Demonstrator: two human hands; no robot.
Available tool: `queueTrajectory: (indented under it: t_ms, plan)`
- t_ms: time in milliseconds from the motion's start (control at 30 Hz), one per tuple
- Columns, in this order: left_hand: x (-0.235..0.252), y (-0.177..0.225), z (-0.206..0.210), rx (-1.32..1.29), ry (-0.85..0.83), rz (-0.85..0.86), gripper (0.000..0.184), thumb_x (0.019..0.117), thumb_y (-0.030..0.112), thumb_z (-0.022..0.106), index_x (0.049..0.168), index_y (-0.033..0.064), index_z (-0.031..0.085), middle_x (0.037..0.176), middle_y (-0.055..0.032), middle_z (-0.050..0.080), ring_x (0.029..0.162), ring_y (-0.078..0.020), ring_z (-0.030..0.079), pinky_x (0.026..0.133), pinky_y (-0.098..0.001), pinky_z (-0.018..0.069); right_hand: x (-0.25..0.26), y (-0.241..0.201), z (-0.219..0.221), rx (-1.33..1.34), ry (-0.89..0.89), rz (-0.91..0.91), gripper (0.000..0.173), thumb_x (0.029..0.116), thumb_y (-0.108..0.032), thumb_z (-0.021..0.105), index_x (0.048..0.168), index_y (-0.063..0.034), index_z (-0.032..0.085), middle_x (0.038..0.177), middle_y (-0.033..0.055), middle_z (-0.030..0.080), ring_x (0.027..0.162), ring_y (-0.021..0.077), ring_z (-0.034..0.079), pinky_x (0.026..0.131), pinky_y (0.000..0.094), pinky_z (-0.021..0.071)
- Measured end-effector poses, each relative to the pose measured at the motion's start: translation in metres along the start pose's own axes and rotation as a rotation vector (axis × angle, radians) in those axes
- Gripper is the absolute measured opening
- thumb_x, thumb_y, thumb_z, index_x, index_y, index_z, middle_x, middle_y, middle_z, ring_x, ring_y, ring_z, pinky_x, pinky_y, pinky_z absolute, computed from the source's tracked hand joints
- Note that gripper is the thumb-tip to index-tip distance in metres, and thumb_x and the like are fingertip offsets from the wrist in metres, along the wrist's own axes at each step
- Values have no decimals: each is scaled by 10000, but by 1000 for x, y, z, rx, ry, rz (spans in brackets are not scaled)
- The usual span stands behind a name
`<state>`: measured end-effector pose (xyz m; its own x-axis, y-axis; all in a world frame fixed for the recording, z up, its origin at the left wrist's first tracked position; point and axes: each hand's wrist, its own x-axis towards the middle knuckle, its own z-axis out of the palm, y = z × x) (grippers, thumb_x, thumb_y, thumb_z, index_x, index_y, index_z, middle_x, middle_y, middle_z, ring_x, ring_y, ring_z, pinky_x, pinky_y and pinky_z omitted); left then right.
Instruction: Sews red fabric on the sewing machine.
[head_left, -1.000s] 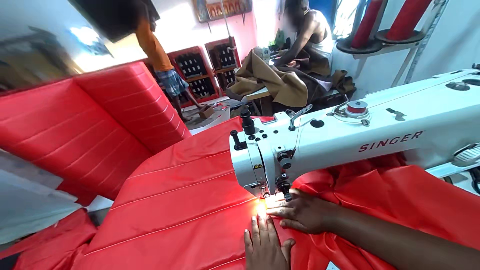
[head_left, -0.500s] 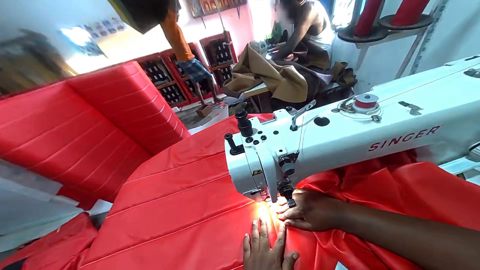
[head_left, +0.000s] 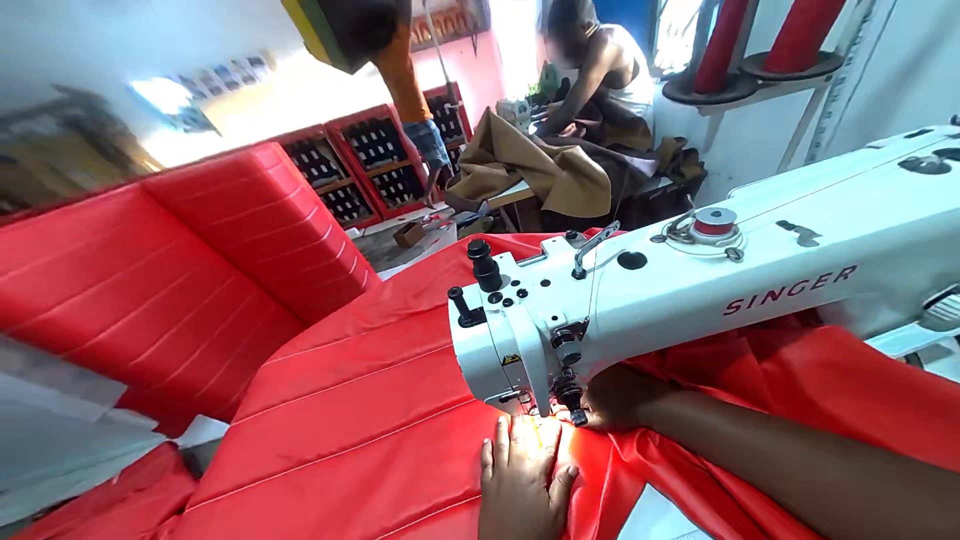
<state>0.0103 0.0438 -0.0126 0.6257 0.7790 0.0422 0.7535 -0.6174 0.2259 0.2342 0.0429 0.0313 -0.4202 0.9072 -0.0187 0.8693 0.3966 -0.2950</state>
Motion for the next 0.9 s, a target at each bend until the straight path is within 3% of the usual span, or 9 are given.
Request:
queueTrajectory:
  t_ms: [100, 167, 267, 367, 433, 533, 600, 733, 900]
  plan:
    - [0, 1, 0, 10, -17, -8, 588, 1017, 599, 338, 1473, 314, 576, 1616, -132, 413, 1548, -398, 242, 1219, -647, 159, -1, -1, 2, 18, 24, -33, 398, 1061, -283, 502, 961, 9, 753, 907, 189, 714, 958, 345, 672, 944, 500, 470]
    - [1, 2, -1, 23, -44, -20, 594, 1016, 607, 333, 1486, 322, 558, 1631, -116, 391, 1558, -379, 221, 1230, -631, 146, -2, -10, 1, 74, -68, 49, 377, 1081, -280, 468, 1166, -25, 733, 1066, 209, 715, 1082, 367, 655, 1015, 523, 445]
    - [-1, 15, -12, 74, -143, -74, 645, 1041, 608, 313, 1567, 260, 447, 1680, -132, 281, 1579, -362, 154, 1244, -618, 92, -17, -44, -2, 82, -193, 193, 428, 1089, -278, 440, 1397, -9, 566, 1340, 246, 615, 1317, 403, 545, 1143, 577, 355]
    - [-19, 29, -1, 135, 6, -76, 589, 1074, 412, 357, 1461, 11, 547, 1580, -219, 435, 1504, -425, 340, 1198, -643, 238, -24, -85, 4, 42, -169, 206, 410, 1088, -180, 426, 1441, 13, 501, 1401, 238, 573, 1341, 415, 519, 1159, 577, 335]
    - [-33, 32, 9, 112, 122, -51, 465, 1027, 261, 454, 1306, -50, 657, 1452, -238, 572, 1433, -440, 450, 1167, -644, 303, -24, -92, 20, 113, -69, 102, 433, 1111, -202, 356, 1490, -29, 475, 1497, 179, 537, 1398, 354, 501, 1183, 530, 336]
    - [-45, 22, 12, 89, 203, 65, 490, 1016, 345, 448, 1211, -5, 729, 1371, -250, 632, 1356, -463, 533, 1104, -680, 365, -22, -75, 47, 201, 44, -9, 494, 1124, -320, 304, 1536, -90, 454, 1551, 128, 505, 1444, 293, 469, 1205, 496, 321]
    - [-48, 15, 5, 37, 115, 96, 593, 1050, 467, 390, 1331, 27, 670, 1468, -261, 548, 1411, -465, 469, 1143, -674, 315, -25, -64, 53, 174, 42, 15, 519, 1124, -372, 267, 1545, -128, 448, 1542, 119, 515, 1459, 292, 448, 1214, 520, 292]
    - [-55, -1, -5, -131, 25, 154, 527, 1065, 427, 378, 1418, 126, 629, 1527, -261, 483, 1450, -483, 401, 1177, -665, 270, -39, -49, 43, 156, -75, 66, 520, 1127, -385, 252, 1564, -170, 434, 1627, 50, 419, 1550, 289, 289, 1248, 544, 185]
    - [-57, -10, -9, -183, -17, 200, 537, 1041, 534, 397, 1391, 225, 663, 1535, -253, 477, 1464, -495, 369, 1168, -687, 251, -41, -35, 46, 189, -23, 40, 522, 1104, -447, 335, 1451, -136, 569, 1558, 48, 512, 1508, 256, 376, 1243, 527, 209]
